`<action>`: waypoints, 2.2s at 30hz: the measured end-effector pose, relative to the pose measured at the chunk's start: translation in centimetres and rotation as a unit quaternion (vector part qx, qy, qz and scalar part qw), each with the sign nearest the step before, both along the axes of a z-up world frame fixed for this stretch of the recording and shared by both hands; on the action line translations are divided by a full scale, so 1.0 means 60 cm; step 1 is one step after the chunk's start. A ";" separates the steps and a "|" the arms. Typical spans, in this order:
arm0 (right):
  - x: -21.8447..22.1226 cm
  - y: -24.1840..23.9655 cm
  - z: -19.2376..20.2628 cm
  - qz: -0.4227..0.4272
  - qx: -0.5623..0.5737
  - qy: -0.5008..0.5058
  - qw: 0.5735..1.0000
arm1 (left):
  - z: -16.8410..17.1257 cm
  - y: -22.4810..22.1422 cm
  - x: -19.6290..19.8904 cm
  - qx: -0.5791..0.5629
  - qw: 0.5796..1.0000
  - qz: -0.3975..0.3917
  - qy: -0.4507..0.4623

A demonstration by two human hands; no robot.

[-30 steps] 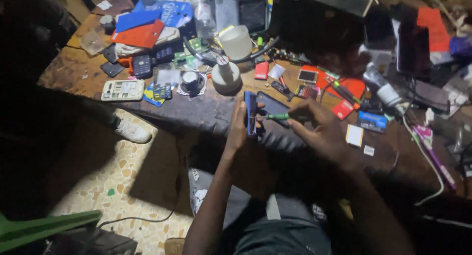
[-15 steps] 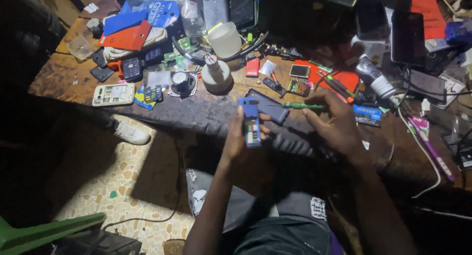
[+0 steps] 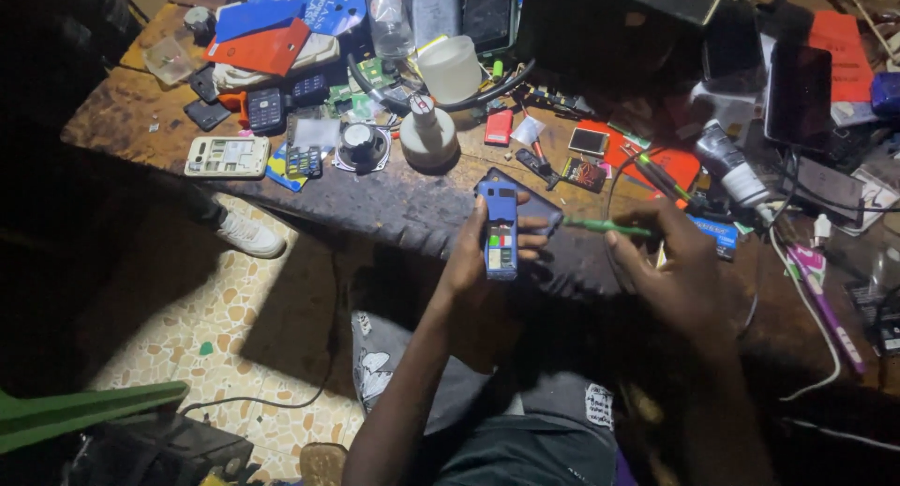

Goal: Disassembling and inspecting a mobile phone using a screwdriver and prying tools on a cluttered workbench.

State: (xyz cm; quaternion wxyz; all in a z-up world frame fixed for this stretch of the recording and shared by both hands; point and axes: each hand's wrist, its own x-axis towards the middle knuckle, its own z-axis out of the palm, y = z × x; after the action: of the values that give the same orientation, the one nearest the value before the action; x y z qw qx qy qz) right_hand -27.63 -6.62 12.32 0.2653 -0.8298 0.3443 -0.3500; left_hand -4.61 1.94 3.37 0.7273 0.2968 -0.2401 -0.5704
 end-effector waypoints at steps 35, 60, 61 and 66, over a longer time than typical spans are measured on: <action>0.071 0.030 0.049 0.085 -0.048 0.160 0.982 | 0.039 0.031 0.007 0.066 0.953 0.137 -0.263; 0.053 0.006 0.033 0.098 -0.022 0.016 0.995 | -0.014 -0.012 0.012 0.084 0.941 0.150 -0.293; 0.051 0.004 0.027 0.099 -0.020 0.018 0.995 | -0.004 -0.008 0.013 0.087 0.941 0.151 -0.291; 0.049 0.005 0.038 0.080 -0.003 0.029 0.996 | 0.001 -0.012 0.008 0.096 0.956 0.125 -0.248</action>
State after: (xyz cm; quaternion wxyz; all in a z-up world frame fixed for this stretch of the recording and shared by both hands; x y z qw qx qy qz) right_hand -24.70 -6.29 14.57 0.2802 -0.8654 0.2832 -0.3041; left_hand -4.11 1.23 3.44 0.6784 0.5255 -0.3177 -0.4033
